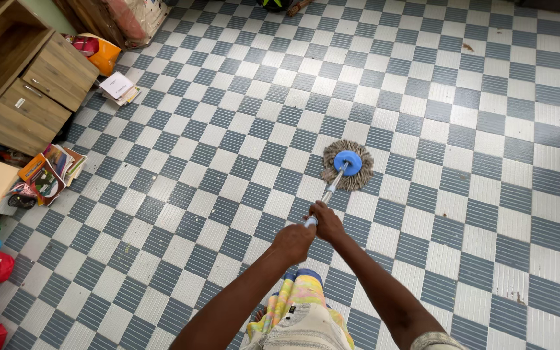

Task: The person mops a checkered tile floor using a blue spin mop. They move the mop back and forth across the room, then walk to a pink bucket, dip the mop head into the water, and wring it out using the handle's spinning mechanism.

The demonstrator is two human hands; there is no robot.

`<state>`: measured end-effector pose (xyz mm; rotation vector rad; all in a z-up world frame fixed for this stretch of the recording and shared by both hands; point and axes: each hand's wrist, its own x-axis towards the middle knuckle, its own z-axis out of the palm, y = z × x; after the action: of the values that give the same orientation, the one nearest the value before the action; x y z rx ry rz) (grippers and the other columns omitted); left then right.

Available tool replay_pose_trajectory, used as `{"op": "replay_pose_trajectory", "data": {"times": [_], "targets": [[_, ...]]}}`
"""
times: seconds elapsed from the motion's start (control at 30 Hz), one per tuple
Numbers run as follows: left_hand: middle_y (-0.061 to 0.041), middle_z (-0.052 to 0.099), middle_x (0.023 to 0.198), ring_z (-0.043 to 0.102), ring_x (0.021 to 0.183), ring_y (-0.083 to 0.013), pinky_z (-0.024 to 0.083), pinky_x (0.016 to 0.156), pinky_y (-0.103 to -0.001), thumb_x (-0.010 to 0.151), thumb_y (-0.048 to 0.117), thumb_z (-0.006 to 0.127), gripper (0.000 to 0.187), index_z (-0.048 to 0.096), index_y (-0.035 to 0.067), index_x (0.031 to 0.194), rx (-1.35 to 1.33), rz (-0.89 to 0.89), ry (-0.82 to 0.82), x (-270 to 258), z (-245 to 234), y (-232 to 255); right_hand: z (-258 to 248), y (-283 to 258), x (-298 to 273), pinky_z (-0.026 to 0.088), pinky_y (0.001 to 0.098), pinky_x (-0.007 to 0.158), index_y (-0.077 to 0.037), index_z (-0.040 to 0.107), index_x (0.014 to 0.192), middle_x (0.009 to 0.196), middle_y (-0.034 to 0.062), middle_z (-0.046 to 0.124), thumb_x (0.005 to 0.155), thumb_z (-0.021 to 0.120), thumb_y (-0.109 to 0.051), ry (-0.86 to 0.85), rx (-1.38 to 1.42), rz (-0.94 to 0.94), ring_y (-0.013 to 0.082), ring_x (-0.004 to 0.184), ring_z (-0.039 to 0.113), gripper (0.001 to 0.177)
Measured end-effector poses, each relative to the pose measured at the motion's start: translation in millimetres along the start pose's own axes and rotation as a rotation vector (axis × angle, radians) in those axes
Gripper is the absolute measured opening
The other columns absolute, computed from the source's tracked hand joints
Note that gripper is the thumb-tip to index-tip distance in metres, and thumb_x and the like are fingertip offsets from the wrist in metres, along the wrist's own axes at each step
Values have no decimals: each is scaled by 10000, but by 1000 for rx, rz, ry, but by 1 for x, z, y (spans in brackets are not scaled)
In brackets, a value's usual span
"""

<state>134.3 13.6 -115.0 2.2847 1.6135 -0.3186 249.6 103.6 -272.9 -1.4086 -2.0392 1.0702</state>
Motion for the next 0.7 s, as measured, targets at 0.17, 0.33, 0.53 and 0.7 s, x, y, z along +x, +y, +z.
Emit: {"op": "replay_pose_trajectory", "data": {"times": [0.17,0.33,0.53,0.7], "targets": [[-267,690,1051,713,963,-397,603,780,-463,801,-64,698,579,483,-83,1338,-32,-60,28,35,26,1,10,41,30,514,582,903,-99,662,908,1338,244,576,821,809,-370,155,-133,-152,505,1131,581,321],[-276,680,1069,709,971,-390,599,783,-452,814,-65,691,595,466,-99,1364,-1,-20,5,18,24,5,9,41,14,517,567,907,-86,636,922,1140,217,639,876,788,-369,109,-124,-179,455,1095,616,325],[-242,680,1039,709,939,-363,595,746,-440,809,-32,724,506,522,-70,1272,100,43,-134,-53,-36,23,-18,-40,-61,538,502,811,-56,606,929,1000,137,632,858,772,-245,64,119,-105,381,940,647,261],[-208,698,987,707,942,-346,588,763,-431,766,-10,786,506,548,-55,1210,55,41,-209,-71,-68,33,-29,-67,-85,528,468,841,-46,586,940,1003,119,620,821,735,-104,65,149,-122,354,1030,613,199]]}}
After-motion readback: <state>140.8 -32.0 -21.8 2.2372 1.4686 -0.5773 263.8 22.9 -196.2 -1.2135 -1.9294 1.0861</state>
